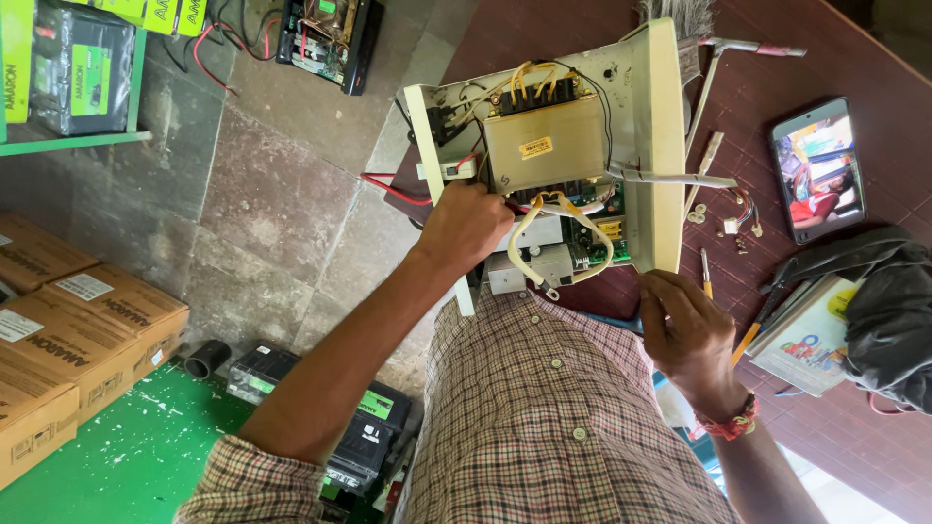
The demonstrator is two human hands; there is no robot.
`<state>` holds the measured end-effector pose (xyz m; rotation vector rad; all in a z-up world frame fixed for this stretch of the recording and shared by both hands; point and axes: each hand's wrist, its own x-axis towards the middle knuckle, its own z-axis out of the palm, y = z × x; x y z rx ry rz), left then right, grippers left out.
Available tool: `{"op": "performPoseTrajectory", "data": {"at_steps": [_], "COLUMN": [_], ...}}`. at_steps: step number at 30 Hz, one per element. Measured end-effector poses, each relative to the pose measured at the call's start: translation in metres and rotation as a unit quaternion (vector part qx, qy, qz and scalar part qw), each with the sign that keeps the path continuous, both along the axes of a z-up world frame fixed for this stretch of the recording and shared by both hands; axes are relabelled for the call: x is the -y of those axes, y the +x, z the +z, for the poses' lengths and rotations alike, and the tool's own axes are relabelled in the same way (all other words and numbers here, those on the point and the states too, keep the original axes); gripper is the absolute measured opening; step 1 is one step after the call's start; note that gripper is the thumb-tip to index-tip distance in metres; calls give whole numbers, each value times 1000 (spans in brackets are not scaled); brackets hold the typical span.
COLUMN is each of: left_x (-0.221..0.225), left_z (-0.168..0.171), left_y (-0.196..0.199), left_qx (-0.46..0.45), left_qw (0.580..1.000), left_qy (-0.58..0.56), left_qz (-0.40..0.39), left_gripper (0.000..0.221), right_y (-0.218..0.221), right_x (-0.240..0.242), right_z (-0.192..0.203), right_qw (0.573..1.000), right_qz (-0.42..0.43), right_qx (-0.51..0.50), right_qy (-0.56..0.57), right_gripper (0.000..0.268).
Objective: The person uses a screwdriver to tighten screws on an open electronic device, then uses a multimeter probe to test connections inside the unit. The person manipulates wires and components within the device's casing.
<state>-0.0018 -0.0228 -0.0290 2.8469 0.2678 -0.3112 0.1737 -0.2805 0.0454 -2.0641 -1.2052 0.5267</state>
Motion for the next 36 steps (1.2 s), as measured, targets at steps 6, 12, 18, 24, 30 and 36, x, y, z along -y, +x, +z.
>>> {"op": "performPoseTrajectory", "data": {"at_steps": [6,12,18,24,30,36], "left_x": [1,4,7,5,1,-1], "left_z": [1,-4,-6,-4,0,0], "left_y": [1,3,7,10,11,10], "left_qx": [-17,-14,-52,-57,-72,-63], "left_qw": [999,997,994,994,995,996], "left_qy": [24,50,57,52,44,46], "left_qz": [18,56,74,72,57,46], "left_gripper": [13,8,11,12,13,14], "right_y": [0,-1,-3,-2,-2,-2], "right_x": [-2,-2,0,2,2,3], "right_z": [5,5,6,5,1,-5], "right_qw": [1000,1000,1000,1000,1000,1000], "right_qz": [-9,-5,-4,-15,-5,-3], "right_qx": [-6,-4,-1,-6,-14,-19], "right_qy": [-1,1,0,-8,-3,1], "right_gripper": [11,10,11,11,10,7]}}
